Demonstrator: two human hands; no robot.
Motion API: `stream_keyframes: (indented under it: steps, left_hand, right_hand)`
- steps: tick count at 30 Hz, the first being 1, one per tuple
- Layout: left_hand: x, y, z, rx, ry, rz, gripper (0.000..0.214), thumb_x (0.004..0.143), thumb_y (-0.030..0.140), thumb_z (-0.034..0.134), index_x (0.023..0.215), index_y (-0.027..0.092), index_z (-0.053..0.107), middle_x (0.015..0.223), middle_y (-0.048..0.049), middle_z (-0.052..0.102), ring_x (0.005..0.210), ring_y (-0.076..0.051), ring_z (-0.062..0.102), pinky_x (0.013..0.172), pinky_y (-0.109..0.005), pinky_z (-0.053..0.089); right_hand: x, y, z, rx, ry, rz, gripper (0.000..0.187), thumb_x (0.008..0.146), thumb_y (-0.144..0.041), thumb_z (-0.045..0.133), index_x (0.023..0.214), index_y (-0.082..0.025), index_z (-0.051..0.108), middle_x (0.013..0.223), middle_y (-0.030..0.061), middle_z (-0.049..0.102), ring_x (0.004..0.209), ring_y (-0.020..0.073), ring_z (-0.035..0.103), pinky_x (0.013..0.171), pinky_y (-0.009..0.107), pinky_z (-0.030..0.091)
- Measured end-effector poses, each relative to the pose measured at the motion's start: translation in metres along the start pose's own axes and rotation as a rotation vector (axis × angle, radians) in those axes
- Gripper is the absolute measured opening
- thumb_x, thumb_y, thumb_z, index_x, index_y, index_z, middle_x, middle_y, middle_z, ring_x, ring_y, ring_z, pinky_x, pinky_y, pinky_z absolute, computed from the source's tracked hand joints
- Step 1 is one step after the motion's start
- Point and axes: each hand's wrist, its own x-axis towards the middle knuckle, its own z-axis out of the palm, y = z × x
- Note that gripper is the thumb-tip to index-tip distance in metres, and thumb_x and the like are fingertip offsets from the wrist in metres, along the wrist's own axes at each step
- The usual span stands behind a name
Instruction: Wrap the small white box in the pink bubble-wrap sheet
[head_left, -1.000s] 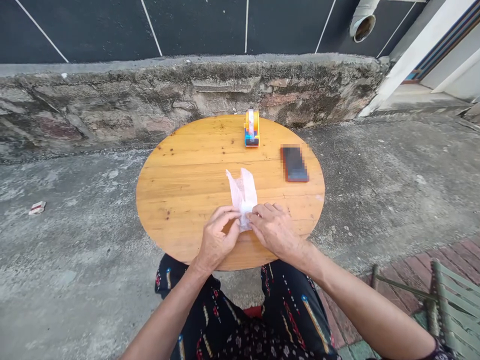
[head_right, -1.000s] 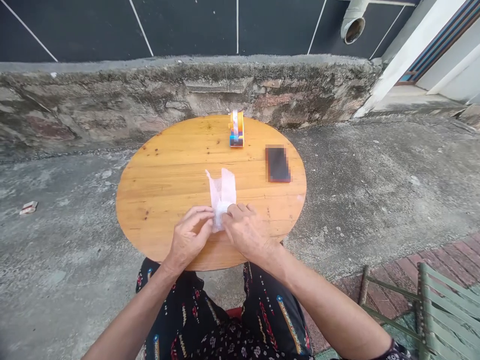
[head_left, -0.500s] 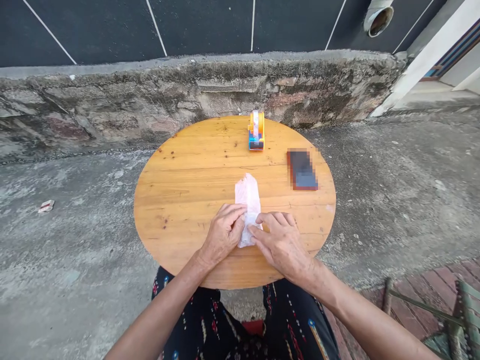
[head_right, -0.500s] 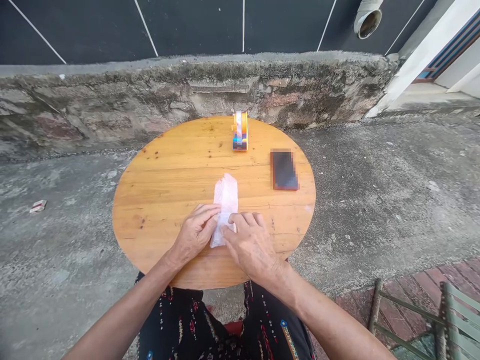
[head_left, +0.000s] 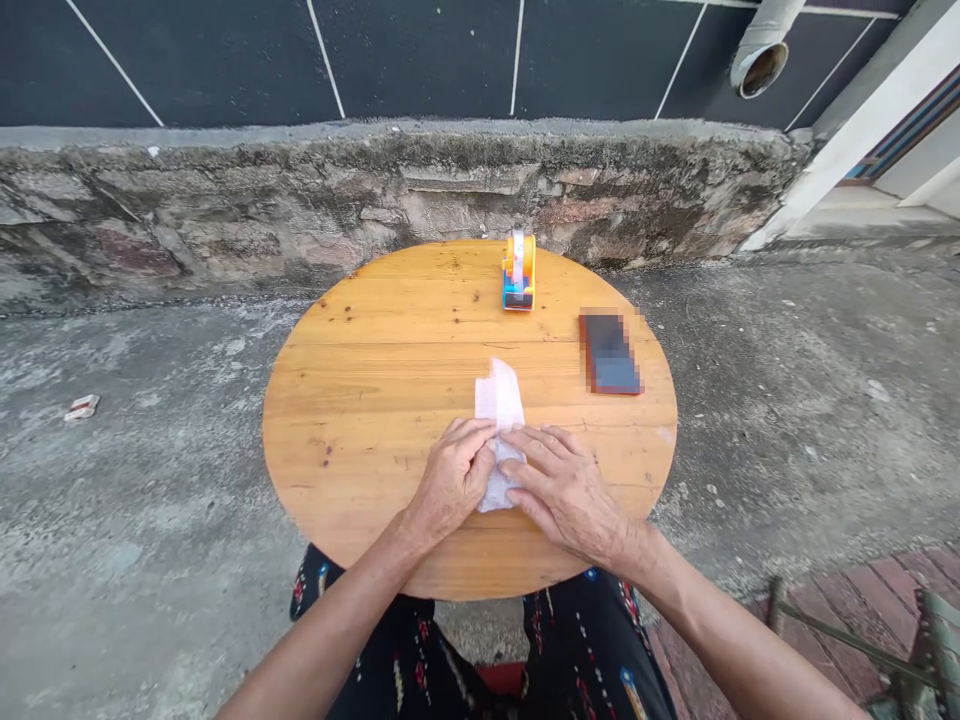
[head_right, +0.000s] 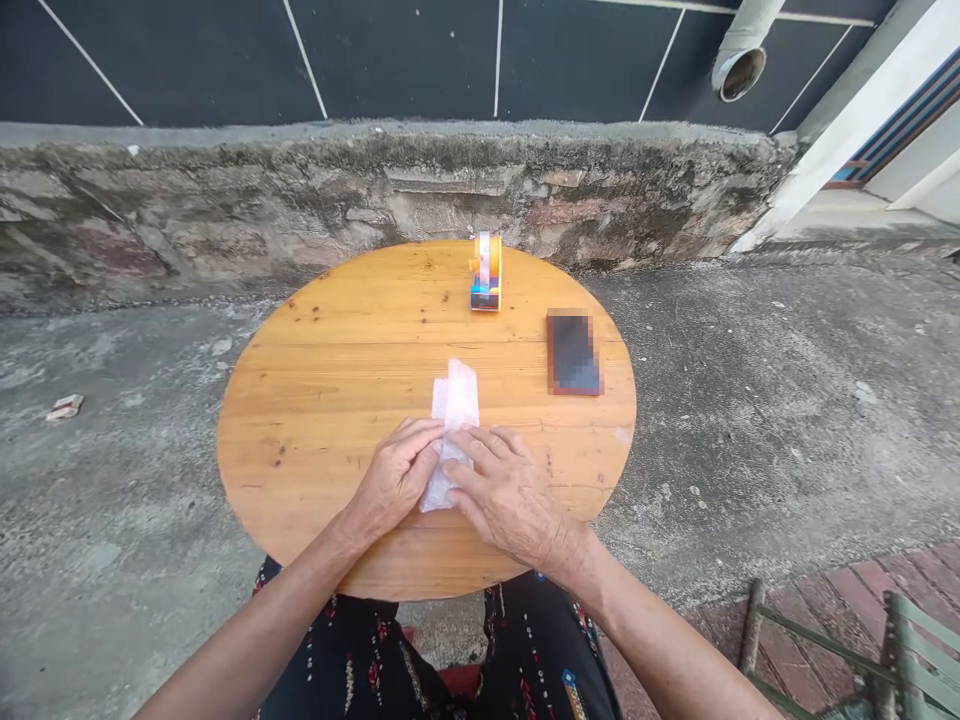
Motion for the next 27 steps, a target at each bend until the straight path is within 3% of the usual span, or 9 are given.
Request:
stream_keyframes:
  steps: [13, 22, 27]
  left_hand:
    - [-0.006, -0.001, 0.001, -0.145, 0.065, -0.106, 0.031, 0.091, 0.013, 0.045, 0.12, 0.015, 0.056, 0.111, -0.008, 0.065, 0.099, -0.016, 0.062, 0.091, -0.031, 0.05]
    - [-0.007, 0.001, -0.002, -0.093, 0.134, -0.031, 0.029, 0.091, 0.011, 0.044, 0.114, 0.016, 0.061, 0.113, -0.0079, 0.062, 0.107, -0.018, 0.059, 0.095, -0.034, 0.048]
    - [-0.022, 0.011, -0.009, -0.014, 0.148, 0.014, 0.029, 0.091, 0.011, 0.046, 0.114, 0.017, 0.061, 0.112, -0.0078, 0.062, 0.106, -0.019, 0.058, 0.091, -0.034, 0.05]
  right_hand:
    - [0.007, 0.004, -0.006, 0.061, -0.093, -0.015, 0.026, 0.093, -0.026, 0.053, 0.118, -0.018, 0.057, 0.134, 0.0115, 0.058, 0.126, 0.0245, 0.051, 0.108, 0.048, 0.035]
    - [0.008, 0.005, -0.007, 0.111, -0.104, -0.018, 0.026, 0.093, -0.025, 0.053, 0.118, -0.018, 0.055, 0.13, 0.0108, 0.06, 0.123, 0.0244, 0.052, 0.106, 0.046, 0.037]
    - [0.008, 0.007, -0.005, 0.151, -0.105, -0.006, 0.024, 0.094, -0.026, 0.052, 0.116, -0.018, 0.055, 0.128, 0.0112, 0.061, 0.121, 0.0248, 0.054, 0.105, 0.047, 0.038]
